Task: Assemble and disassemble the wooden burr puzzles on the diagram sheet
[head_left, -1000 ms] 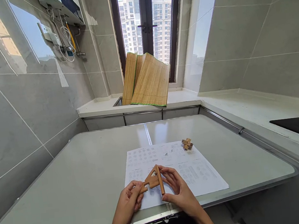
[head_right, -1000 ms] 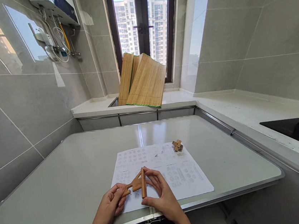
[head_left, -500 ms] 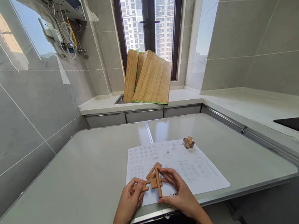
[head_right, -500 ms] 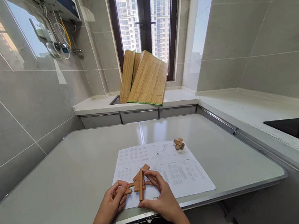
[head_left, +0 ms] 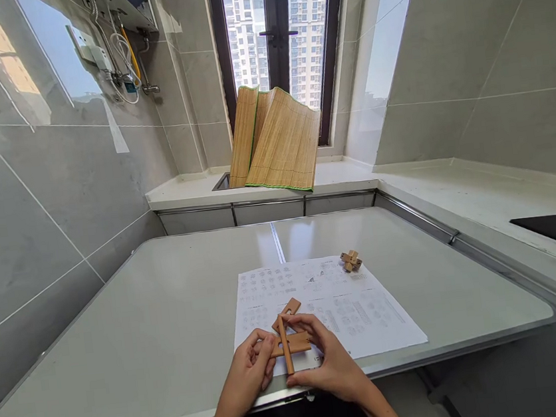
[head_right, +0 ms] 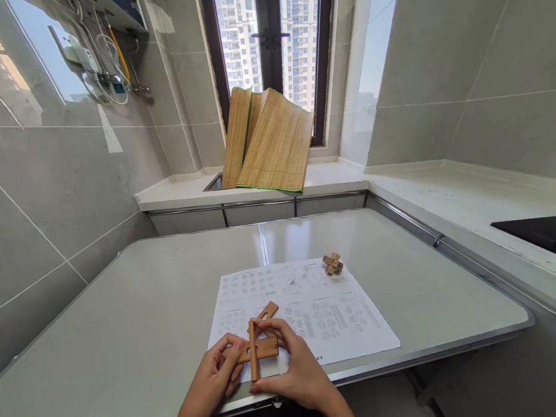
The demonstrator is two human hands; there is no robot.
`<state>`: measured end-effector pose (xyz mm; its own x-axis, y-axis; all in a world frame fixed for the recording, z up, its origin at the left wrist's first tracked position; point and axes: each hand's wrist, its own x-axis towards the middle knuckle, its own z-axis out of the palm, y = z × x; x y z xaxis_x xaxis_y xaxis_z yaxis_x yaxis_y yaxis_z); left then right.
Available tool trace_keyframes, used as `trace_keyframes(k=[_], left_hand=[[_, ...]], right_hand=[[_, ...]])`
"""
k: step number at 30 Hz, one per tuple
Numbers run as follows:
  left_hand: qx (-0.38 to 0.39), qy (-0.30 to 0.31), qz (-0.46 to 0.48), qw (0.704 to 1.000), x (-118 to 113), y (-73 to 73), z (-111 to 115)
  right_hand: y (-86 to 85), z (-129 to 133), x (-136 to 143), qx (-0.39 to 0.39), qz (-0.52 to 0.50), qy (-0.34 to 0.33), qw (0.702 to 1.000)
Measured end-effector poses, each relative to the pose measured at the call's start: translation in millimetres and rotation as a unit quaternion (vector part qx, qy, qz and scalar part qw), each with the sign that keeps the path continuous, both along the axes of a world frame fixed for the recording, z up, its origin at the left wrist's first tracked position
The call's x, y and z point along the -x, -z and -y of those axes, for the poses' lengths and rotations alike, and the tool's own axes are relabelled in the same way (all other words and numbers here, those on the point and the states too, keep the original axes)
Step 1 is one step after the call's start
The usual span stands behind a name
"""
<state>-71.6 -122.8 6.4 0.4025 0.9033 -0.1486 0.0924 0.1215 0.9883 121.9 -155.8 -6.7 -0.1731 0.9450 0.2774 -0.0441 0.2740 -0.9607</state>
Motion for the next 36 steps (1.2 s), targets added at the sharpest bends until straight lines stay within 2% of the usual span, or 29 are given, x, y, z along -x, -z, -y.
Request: trace_keyframes(k=[7, 11, 17, 21, 28, 36], left_hand=[[0.018, 0.006, 0.035, 0.999, 1, 4.0, -1], [0.007, 0.025, 0.016, 1.0, 0, 4.2, 1], [-0.018, 0.006, -0.021, 1.0, -2, -0.9, 6], [-0.044, -0.013, -0.038, 0.998, -3, -3.5, 7], [-0.058, -0.03, -0.042, 0.997, -1, 4.9, 5], [-0.047, -0.036, -0.028, 0.998, 1, 7.7, 3]], right_hand=[[-0.3, 0, -4, -0.064, 0.02, -0.002, 0.998], [1.8, 1, -3, -0.03, 0.051, -0.032, 0.998], [-5.8, 6, 1, -0.029, 0.068, 0.011, 0.997], [-8.7, 5, 1, -0.019, 0.069, -0.003, 0.997], [-5.8, 3, 1, -0.033, 0.061, -0.005, 0.998], [-8.8, 4, -6, 0.006, 0.043, -0.021, 0.999]])
